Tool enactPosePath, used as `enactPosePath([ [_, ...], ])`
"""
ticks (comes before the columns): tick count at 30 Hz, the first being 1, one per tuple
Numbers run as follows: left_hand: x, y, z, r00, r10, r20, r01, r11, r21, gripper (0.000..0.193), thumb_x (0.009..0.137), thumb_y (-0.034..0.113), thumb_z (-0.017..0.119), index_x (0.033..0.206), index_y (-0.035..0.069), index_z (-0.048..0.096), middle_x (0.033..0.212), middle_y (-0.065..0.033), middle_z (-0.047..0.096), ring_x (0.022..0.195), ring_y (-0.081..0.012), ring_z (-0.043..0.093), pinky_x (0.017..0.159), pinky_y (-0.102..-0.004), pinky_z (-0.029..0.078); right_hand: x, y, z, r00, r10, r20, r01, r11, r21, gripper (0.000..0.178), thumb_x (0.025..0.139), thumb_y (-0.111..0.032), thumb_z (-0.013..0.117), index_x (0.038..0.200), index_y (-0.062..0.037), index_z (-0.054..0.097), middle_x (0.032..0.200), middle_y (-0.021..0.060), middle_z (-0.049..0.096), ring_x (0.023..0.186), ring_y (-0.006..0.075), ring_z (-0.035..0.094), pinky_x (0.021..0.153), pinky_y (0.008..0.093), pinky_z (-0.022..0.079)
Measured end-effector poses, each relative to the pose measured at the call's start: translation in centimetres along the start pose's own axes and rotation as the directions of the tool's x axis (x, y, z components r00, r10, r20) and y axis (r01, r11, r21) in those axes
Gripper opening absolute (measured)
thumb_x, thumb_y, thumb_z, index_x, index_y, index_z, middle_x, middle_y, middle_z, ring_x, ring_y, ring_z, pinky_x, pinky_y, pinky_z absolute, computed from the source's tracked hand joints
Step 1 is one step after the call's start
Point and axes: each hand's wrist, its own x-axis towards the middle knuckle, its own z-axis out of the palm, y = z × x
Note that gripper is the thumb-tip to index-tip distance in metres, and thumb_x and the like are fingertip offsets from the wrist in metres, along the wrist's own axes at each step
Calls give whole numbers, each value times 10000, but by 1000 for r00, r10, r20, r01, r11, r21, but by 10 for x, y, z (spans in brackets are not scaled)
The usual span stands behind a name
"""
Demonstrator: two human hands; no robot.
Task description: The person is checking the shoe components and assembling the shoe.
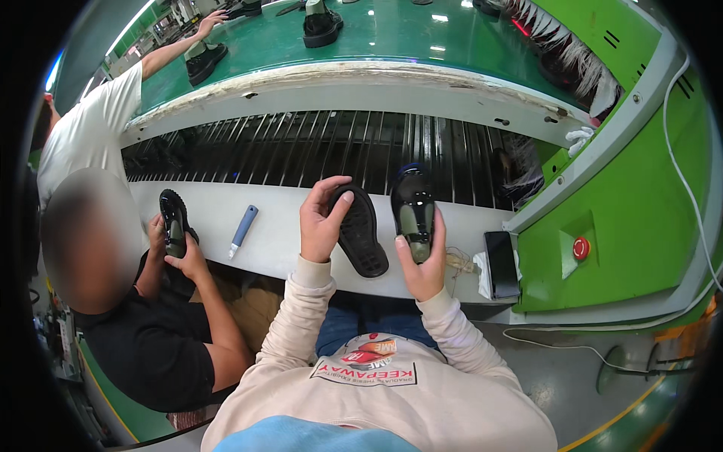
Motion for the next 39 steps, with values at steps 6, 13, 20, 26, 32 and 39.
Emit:
enactPosePath([
  [6,-8,9,4,999,-14,38,10,996,83,369,1038,73,757,1392,-3,685,1297,-74,731,1173,-152,685,1051,-301,536,-22,-28,1,996,-12,93,9,999,35,856,1012,-46,689,1725,38,223,1631,194,466,1452,266,524,1226,389,409],
  [13,-17,20,5,997,-16,73,18,1000,-25,452,1024,94,785,1443,-10,650,1285,-113,740,1159,-161,692,1045,-308,540,-46,-27,16,986,85,146,-103,987,122,888,981,-80,726,1707,66,236,1632,245,453,1483,317,511,1230,417,410],
  [20,-39,26,7,995,58,82,-58,998,-6,583,952,110,855,1472,-11,622,1287,-145,751,1169,-200,726,1064,-337,563,-66,-27,19,974,37,222,-64,991,115,907,947,-77,740,1688,97,246,1607,282,458,1451,354,552,1201,435,455],
  [26,-44,25,11,993,82,88,-82,997,-1,594,902,69,896,1430,-33,645,1237,-144,768,1107,-201,755,1010,-338,602,-71,-21,16,963,-51,264,45,999,30,916,925,-89,755,1676,98,266,1508,281,515,1372,361,597,1156,439,485],
  [32,-44,24,14,991,108,78,-111,993,37,610,877,66,924,1421,-23,663,1198,-131,777,1061,-191,765,962,-324,622,-68,-20,17,958,-70,277,65,998,27,917,916,-99,760,1675,89,280,1462,274,540,1331,356,614,1132,435,499],
  [39,-41,22,14,992,113,63,-116,992,40,603,879,71,922,1416,-28,668,1205,-120,775,1066,-180,756,973,-324,614,-69,-20,15,959,-34,283,19,998,53,918,921,-110,760,1678,90,281,1527,288,527,1373,364,608,1162,431,484],
])
